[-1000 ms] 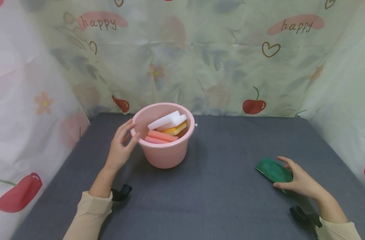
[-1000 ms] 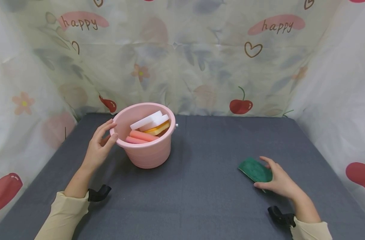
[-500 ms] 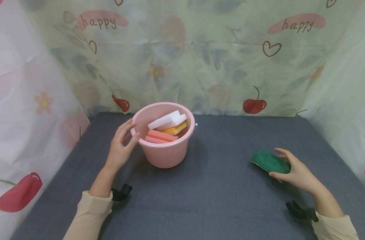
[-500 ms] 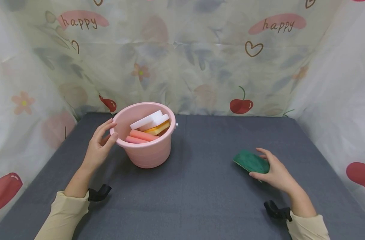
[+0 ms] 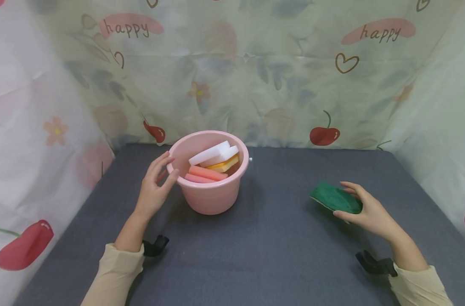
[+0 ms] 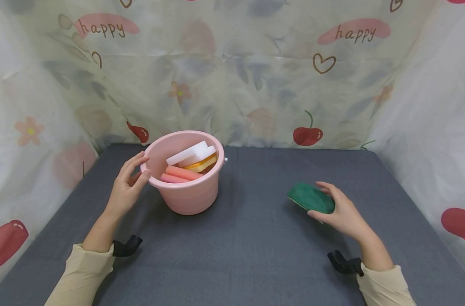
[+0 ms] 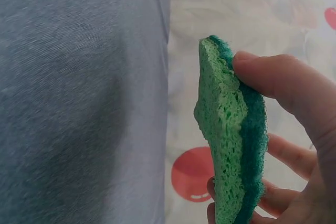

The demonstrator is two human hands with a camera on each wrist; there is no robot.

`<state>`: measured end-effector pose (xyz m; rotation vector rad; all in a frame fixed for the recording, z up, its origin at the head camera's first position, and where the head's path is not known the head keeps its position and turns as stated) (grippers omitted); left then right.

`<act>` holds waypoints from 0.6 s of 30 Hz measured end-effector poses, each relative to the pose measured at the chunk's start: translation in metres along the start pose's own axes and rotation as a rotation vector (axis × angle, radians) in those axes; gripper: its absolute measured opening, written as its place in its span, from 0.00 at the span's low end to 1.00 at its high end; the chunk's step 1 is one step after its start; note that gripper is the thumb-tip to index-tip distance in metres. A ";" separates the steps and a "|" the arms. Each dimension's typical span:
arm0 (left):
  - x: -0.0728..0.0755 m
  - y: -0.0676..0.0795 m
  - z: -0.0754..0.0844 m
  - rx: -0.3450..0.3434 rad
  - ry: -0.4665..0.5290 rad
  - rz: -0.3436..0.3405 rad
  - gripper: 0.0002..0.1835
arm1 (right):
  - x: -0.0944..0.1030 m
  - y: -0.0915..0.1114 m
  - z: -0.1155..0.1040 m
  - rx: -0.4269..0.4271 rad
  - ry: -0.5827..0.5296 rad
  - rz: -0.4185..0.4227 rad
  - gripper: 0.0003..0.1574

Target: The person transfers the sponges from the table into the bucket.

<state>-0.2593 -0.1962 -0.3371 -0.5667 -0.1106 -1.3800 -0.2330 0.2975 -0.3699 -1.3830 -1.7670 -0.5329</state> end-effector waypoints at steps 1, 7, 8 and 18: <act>0.000 0.000 0.000 -0.002 0.001 0.000 0.25 | 0.000 -0.001 -0.001 0.003 -0.002 0.002 0.53; -0.001 0.000 0.000 -0.004 -0.001 0.001 0.24 | 0.003 -0.010 -0.011 0.017 -0.013 0.014 0.52; -0.001 0.000 0.000 -0.005 0.001 0.002 0.24 | 0.004 -0.012 -0.013 0.020 -0.015 0.017 0.52; 0.000 0.000 0.000 -0.012 0.005 -0.002 0.24 | 0.003 -0.032 -0.035 0.066 -0.031 0.030 0.49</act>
Point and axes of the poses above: each hand's wrist, its own y-axis away from the middle knuckle, its own x-axis out of the back of the hand, z = x × y, the point moved 6 cm from there along -y, towards the middle knuckle, and after that the axes turned 7 degrees about x, right-handed, at the moved point
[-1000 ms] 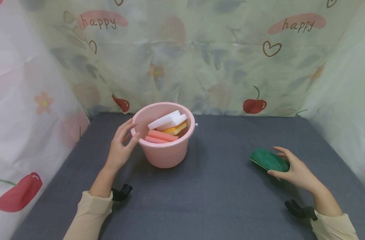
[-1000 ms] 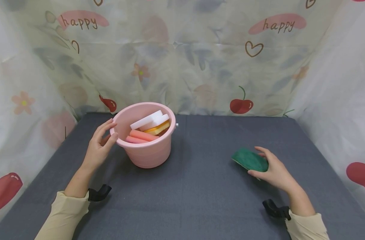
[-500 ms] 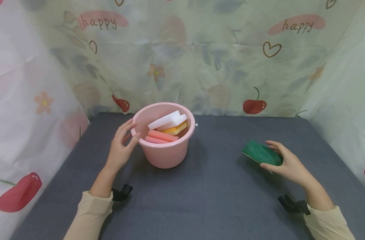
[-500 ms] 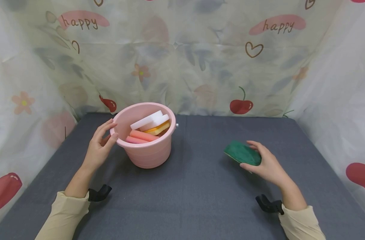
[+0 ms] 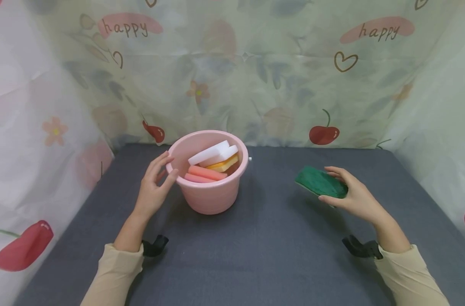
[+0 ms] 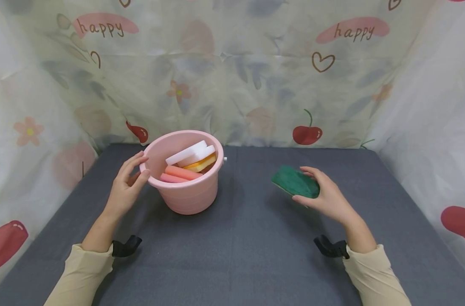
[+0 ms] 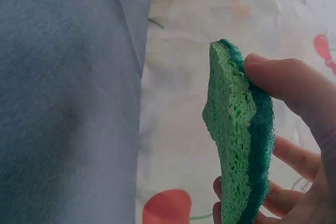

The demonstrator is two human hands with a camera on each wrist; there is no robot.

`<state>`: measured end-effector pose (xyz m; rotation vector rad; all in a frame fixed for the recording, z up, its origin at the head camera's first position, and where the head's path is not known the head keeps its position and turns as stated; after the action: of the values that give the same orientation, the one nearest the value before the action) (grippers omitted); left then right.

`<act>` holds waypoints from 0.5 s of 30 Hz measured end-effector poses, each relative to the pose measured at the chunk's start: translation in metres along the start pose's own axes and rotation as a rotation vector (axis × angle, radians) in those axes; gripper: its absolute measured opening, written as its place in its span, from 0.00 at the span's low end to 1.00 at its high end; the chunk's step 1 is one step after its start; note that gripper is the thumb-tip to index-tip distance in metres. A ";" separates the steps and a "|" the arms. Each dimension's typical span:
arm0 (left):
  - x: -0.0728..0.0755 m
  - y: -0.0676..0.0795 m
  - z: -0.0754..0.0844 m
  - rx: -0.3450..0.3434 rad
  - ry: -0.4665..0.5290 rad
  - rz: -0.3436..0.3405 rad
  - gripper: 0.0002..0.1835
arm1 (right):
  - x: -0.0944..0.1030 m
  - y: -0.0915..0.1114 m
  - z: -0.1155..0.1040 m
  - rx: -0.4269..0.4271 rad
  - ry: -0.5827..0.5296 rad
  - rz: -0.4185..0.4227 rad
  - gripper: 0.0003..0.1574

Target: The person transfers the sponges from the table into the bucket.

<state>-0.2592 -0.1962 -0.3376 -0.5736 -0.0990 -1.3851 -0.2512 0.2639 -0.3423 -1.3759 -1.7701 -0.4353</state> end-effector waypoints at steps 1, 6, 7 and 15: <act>0.000 0.000 0.000 0.000 0.003 0.000 0.24 | 0.000 -0.002 -0.002 0.007 -0.001 0.001 0.49; 0.000 0.000 0.002 0.004 0.009 -0.004 0.24 | -0.001 -0.011 -0.012 0.038 -0.003 0.009 0.48; 0.000 0.000 0.003 0.003 0.010 -0.004 0.24 | -0.001 -0.012 -0.014 0.042 -0.005 0.009 0.48; 0.000 0.000 0.001 0.003 0.003 -0.002 0.24 | -0.001 -0.027 -0.033 0.109 -0.012 0.033 0.47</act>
<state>-0.2589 -0.1960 -0.3368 -0.5690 -0.0988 -1.3874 -0.2628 0.2313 -0.3177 -1.3312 -1.7518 -0.3086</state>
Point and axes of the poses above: each hand's wrist, its own y-axis away from the middle knuckle, its own x-axis out of the back of the hand, z = x × y, the point moved 6 cm from there along -y, towards the middle knuckle, and after that the axes turned 7 degrees about x, right-handed, at the moved point
